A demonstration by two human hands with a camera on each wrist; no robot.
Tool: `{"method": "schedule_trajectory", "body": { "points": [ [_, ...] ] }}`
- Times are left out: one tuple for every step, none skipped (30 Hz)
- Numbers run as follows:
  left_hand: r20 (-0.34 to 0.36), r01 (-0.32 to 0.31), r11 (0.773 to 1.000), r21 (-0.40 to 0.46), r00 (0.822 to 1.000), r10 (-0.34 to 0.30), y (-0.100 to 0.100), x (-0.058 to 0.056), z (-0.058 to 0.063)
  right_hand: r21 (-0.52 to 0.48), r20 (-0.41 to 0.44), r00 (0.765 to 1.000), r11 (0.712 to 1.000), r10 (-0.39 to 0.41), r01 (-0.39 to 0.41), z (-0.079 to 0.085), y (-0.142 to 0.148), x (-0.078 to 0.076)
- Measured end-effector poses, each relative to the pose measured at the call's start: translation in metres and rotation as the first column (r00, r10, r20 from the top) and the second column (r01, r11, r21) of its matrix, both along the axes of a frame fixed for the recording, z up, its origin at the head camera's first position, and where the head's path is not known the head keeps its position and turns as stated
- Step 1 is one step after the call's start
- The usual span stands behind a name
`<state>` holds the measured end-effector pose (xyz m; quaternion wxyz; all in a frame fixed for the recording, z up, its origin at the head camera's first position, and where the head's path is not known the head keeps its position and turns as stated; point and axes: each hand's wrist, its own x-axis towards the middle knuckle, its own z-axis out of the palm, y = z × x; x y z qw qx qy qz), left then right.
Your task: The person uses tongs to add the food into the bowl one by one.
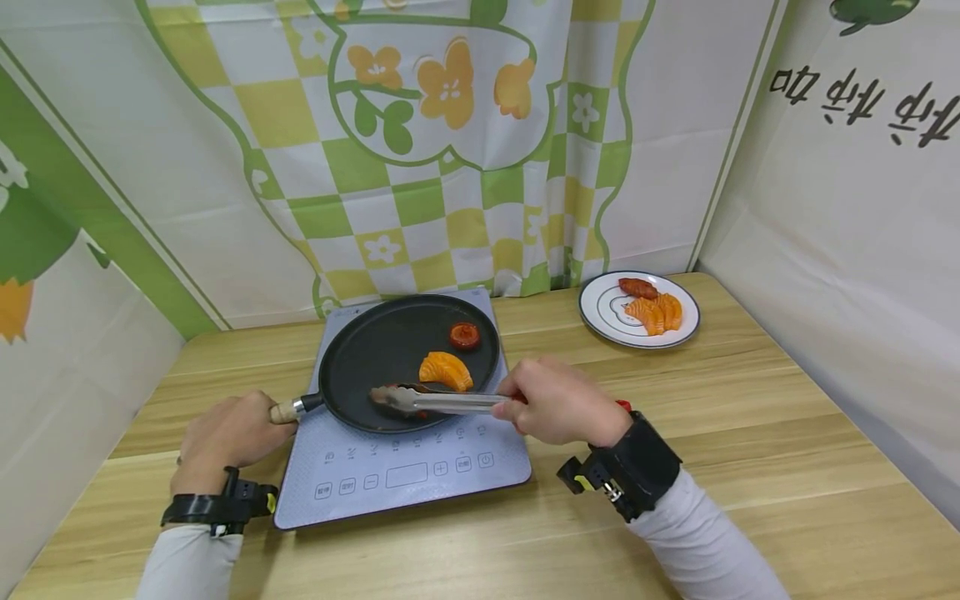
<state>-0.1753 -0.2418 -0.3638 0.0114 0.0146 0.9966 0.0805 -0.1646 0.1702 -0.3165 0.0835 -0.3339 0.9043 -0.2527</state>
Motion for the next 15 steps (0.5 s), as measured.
{"method": "schedule_trajectory", "body": {
  "points": [
    [0.000, 0.000, 1.000, 0.001, 1.000, 0.000, 0.000, 0.000, 0.000, 0.009, -0.017, 1.000, 1.000, -0.002, 0.002, 0.001, 0.000, 0.001],
    [0.000, 0.000, 1.000, 0.000, 1.000, 0.000, 0.000, 0.000, 0.000, 0.020, -0.036, 0.999, 1.000, -0.005, 0.006, 0.001, -0.001, 0.002],
    [0.000, 0.000, 1.000, 0.000, 1.000, 0.000, 0.000, 0.000, 0.000, 0.033, -0.058, 0.998, 0.999, -0.011, 0.013, 0.002, -0.001, 0.004],
    [0.000, -0.001, 1.000, 0.000, 1.000, 0.001, 0.000, 0.000, 0.000, 0.044, -0.077, 0.997, 0.999, -0.019, 0.022, 0.002, -0.002, 0.005],
    [0.000, -0.001, 1.000, -0.001, 1.000, 0.001, 0.000, 0.000, 0.000, 0.055, -0.097, 0.995, 0.998, -0.028, 0.033, 0.003, -0.002, 0.006],
    [-0.001, -0.001, 1.000, -0.003, 1.000, 0.001, 0.000, 0.000, 0.000, 0.065, -0.114, 0.993, 0.997, -0.036, 0.044, 0.003, -0.003, 0.007],
    [-0.002, -0.001, 1.000, -0.004, 1.000, 0.001, 0.000, 0.000, 0.000, 0.075, -0.132, 0.990, 0.996, -0.045, 0.055, 0.003, -0.003, 0.009],
    [-0.003, -0.002, 1.000, -0.005, 1.000, 0.002, 0.001, 0.000, 0.000, 0.083, -0.151, 0.987, 0.994, -0.053, 0.066, 0.003, -0.004, 0.010],
    [-0.003, -0.002, 1.000, -0.005, 1.000, 0.002, 0.001, 0.000, 0.000, 0.089, -0.165, 0.985, 0.993, -0.058, 0.074, 0.003, -0.004, 0.010],
    [-0.004, -0.002, 1.000, -0.006, 1.000, 0.002, 0.001, 0.000, 0.000, 0.092, -0.175, 0.983, 0.993, -0.063, 0.079, 0.003, -0.004, 0.011],
    [-0.005, -0.002, 1.000, -0.005, 1.000, 0.002, 0.001, 0.000, 0.000, 0.094, -0.185, 0.981, 0.992, -0.065, 0.083, 0.003, -0.004, 0.012],
    [-0.006, -0.001, 1.000, -0.005, 1.000, 0.001, 0.001, 0.000, 0.000, 0.098, -0.193, 0.979, 0.991, -0.067, 0.088, 0.003, -0.004, 0.012],
    [-0.008, 0.000, 1.000, -0.004, 1.000, 0.000, 0.001, 0.001, 0.000, 0.103, -0.202, 0.977, 0.990, -0.070, 0.092, 0.003, -0.004, 0.012],
    [-0.008, 0.001, 1.000, -0.005, 1.000, -0.001, 0.001, 0.001, 0.000, 0.107, -0.206, 0.976, 0.990, -0.071, 0.094, 0.003, -0.004, 0.012],
    [-0.008, 0.002, 1.000, -0.005, 1.000, -0.002, 0.001, 0.000, 0.000, 0.111, -0.210, 0.975, 0.989, -0.073, 0.097, 0.003, -0.004, 0.012]
  ]
}}
